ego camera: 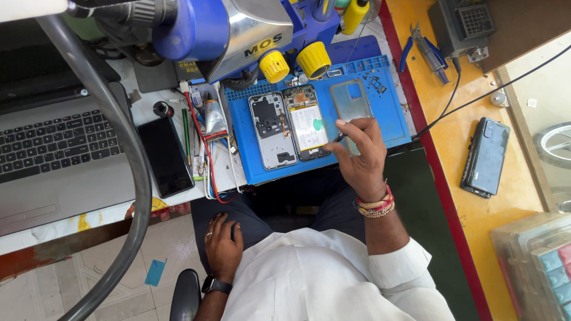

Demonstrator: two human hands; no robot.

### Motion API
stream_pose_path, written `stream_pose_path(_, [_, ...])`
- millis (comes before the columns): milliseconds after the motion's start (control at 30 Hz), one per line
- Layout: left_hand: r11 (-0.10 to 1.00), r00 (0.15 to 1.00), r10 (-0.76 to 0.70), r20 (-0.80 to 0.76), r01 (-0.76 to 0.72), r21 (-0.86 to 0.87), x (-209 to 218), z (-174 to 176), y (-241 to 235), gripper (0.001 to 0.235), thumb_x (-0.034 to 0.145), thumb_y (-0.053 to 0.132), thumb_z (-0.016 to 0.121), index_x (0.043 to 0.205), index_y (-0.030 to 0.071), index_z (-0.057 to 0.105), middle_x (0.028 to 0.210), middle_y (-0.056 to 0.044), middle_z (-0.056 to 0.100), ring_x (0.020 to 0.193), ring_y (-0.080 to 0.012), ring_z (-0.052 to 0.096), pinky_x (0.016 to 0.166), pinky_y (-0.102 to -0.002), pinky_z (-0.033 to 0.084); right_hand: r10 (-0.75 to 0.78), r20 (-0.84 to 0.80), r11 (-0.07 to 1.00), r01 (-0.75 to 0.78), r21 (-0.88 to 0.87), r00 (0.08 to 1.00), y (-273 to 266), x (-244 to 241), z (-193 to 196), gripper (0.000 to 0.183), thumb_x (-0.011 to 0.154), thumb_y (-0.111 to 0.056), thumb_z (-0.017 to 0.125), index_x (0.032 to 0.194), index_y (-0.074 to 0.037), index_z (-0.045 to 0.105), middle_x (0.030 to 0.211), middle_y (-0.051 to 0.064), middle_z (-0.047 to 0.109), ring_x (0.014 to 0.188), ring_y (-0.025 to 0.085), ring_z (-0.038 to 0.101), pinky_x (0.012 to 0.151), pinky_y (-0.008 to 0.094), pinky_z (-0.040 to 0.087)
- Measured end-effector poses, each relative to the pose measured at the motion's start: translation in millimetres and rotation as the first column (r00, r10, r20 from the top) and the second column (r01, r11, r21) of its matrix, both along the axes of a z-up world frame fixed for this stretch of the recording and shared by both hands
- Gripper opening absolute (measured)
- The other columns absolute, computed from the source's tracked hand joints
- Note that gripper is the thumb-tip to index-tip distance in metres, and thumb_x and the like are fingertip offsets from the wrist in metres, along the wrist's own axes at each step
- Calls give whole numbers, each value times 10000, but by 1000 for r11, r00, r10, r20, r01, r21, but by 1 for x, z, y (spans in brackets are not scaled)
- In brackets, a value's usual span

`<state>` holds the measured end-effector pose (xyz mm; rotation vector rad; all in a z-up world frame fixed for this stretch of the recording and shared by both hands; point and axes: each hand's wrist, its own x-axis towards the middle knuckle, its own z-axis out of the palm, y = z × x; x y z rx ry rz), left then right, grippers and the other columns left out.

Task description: The person disassembles a smartphone, removes the battery, and uses a screwdriver and a small brush to clean internal components. The person then applies a liquid from a yellow bottle to the device and continues cleaning with the brush.

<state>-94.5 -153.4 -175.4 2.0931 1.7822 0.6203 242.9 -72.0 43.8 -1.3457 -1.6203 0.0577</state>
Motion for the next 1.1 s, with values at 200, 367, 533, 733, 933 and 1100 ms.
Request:
stream_pose_path(200, [1000, 1000, 0, -12, 0, -10, 1, 1, 2, 215, 904, 206, 665, 997, 29, 743, 1280, -132, 681, 1298, -342, 579, 1124, -493, 419, 38, -20, 999, -39, -38, 999, 0, -1, -1, 469, 924, 49, 698, 1367, -40, 572, 1105, 151, 693, 1006, 263, 695, 868, 362, 551])
stream_pose_path(367, [1000, 1000, -12, -12, 12, -29, -1, 0, 2, 241, 908, 212, 662, 1031, 21, 742, 1294, -145, 676, 1298, -360, 571, 1103, -491, 418, 69, -81, 995, -75, -68, 994, -1, -3, -3, 412, 983, 116, 650, 1354, -54, 598, 1103, 123, 732, 1048, 243, 738, 906, 337, 583])
stream_pose_path(533, [1000, 1000, -2, -6, 2, -27, 1, 1, 2, 239, 908, 218, 659, 1029, 31, 743, 1289, -136, 682, 1302, -357, 571, 1102, -492, 416, -64, 66, 997, 66, -29, 996, 2, -5, -4, 468, 873, 38, 780, 1302, -62, 622, 1040, 144, 695, 964, 278, 691, 839, 353, 539])
stream_pose_path(733, [1000, 1000, -13, 1, 13, -22, 0, 2, 3, 236, 912, 221, 661, 1023, 27, 739, 1286, -134, 683, 1297, -347, 578, 1115, -490, 419, 24, 9, 999, -24, -30, 1000, -1, -4, -3, 456, 938, 83, 690, 1361, -41, 574, 1122, 149, 714, 1045, 275, 701, 899, 370, 550])
stream_pose_path(933, [999, 1000, -9, -13, 9, -33, 1, 2, 3, 229, 909, 210, 664, 1020, 25, 739, 1274, -133, 688, 1296, -339, 580, 1113, -487, 419, 9, -143, 998, -17, -55, 990, -2, -2, -6, 437, 972, 99, 657, 1369, -60, 571, 1096, 163, 690, 1032, 268, 705, 886, 345, 562])
stream_pose_path(1100, [999, 1000, -26, -8, 26, -28, 0, 2, 4, 219, 912, 200, 659, 1022, 27, 737, 1267, -125, 691, 1295, -330, 586, 1130, -483, 418, -51, 54, 999, 50, 18, 997, 1, 3, -9, 458, 896, 59, 766, 1296, -78, 589, 1056, 171, 662, 982, 288, 675, 838, 356, 546])
